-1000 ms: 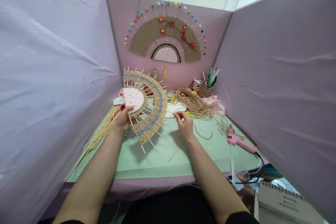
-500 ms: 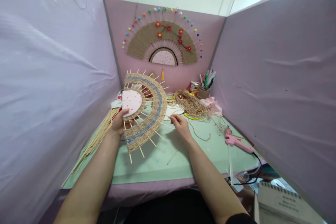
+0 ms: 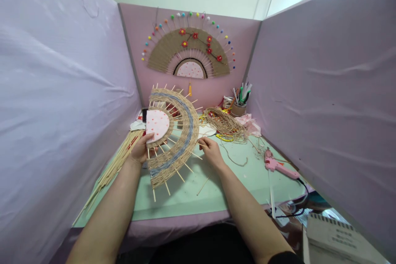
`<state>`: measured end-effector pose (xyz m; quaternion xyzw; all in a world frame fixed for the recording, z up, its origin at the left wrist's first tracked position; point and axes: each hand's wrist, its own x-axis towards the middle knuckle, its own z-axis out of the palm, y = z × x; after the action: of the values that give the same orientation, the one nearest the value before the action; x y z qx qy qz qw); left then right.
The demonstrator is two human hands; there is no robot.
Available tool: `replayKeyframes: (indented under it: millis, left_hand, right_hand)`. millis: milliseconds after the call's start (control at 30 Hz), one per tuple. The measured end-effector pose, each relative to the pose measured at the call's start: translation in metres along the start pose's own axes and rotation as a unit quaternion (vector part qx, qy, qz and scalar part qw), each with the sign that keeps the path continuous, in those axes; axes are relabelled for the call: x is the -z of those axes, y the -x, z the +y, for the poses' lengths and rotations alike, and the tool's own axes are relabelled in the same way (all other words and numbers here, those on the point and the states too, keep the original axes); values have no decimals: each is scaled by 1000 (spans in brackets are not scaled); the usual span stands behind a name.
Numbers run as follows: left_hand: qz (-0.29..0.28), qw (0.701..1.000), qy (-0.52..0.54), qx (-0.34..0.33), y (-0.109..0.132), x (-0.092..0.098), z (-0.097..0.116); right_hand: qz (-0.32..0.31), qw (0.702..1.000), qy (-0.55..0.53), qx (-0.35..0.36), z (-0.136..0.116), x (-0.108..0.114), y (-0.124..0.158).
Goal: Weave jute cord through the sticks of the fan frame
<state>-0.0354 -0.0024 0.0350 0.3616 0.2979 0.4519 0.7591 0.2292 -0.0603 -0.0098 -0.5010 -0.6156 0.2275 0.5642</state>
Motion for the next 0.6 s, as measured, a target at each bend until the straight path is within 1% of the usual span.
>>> replayKeyframes:
  millis: [100,267,433,600]
  left_hand:
    - [-7,1000,-8,-3,-2,2,-1]
    - [15,1000,-3,10,0,1,0]
    - [17,1000,-2,16,1,0,2]
    - [12,1000,-10,7,1,0,2]
  right_hand:
    - [23,1000,-9,-2,1,2,-2]
    - [43,999,-12,-16,2,4,-3]
    - [89,995,-34,-19,4,9,-5]
    - [134,991,2,14,2,13,-4]
